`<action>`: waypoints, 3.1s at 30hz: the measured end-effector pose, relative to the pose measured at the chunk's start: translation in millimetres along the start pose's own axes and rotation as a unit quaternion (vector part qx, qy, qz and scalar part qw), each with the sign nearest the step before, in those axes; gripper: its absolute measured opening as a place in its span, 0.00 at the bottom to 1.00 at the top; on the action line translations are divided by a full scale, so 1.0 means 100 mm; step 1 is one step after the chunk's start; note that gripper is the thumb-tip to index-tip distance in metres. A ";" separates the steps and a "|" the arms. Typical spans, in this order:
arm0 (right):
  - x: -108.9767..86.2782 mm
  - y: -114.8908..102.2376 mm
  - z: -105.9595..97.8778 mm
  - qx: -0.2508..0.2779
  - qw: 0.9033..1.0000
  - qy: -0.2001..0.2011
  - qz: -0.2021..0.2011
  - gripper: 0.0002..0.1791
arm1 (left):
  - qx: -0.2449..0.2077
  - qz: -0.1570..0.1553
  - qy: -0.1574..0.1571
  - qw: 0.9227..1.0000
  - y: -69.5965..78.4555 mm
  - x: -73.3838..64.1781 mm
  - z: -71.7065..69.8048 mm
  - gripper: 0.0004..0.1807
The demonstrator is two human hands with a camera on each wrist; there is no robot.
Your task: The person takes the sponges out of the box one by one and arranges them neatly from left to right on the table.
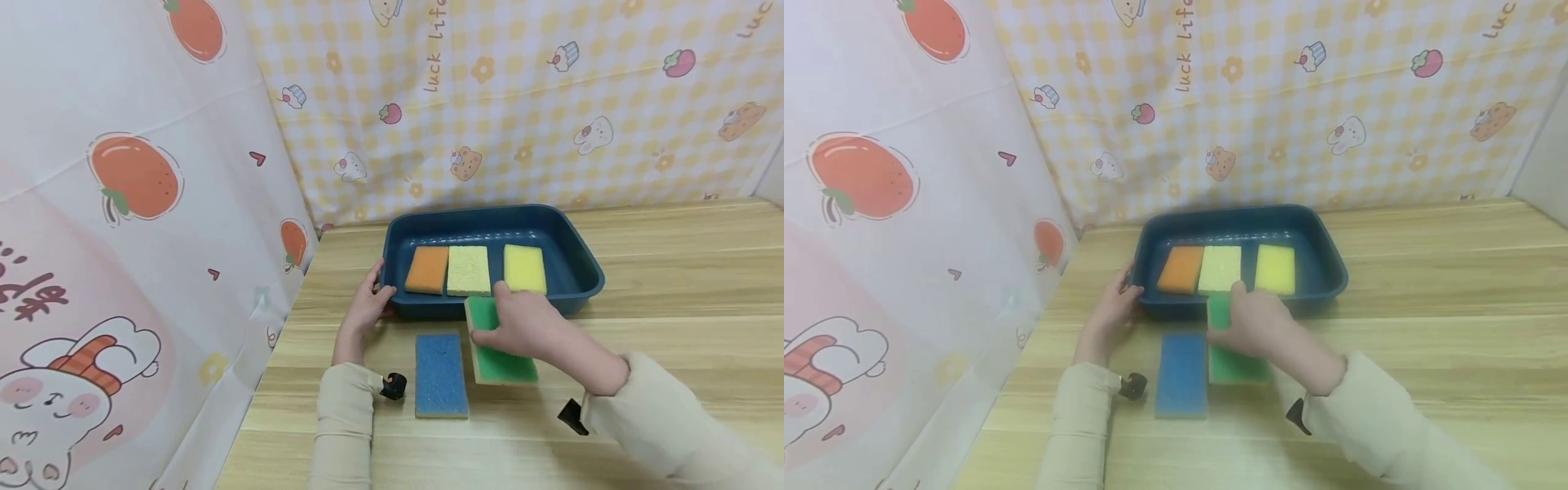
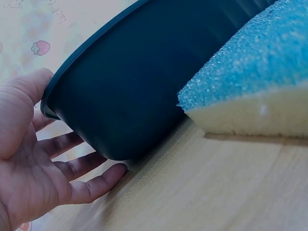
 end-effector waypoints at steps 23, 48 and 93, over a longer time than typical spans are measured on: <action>0.02 0.01 0.57 -0.026 0.999 -0.043 0.008 0.39 | 0.011 0.007 -0.001 1.000 0.01 0.00 -0.01 0.34; 0.01 0.01 0.72 -0.040 0.998 -0.053 0.005 0.44 | 0.010 0.008 -0.002 1.000 0.00 -0.01 -0.01 0.35; 0.46 0.07 -0.29 -0.024 0.998 -0.039 -0.031 0.25 | 0.016 0.003 -0.006 1.000 0.00 0.01 -0.03 0.34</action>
Point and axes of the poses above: each hand's wrist, its own x-axis towards the middle knuckle, its own z-axis out of the palm, y = z × x, the point moved 10 cm from there along x, towards the middle knuckle, and after that the axes turned 6 degrees about -x, right-handed, at the moved point
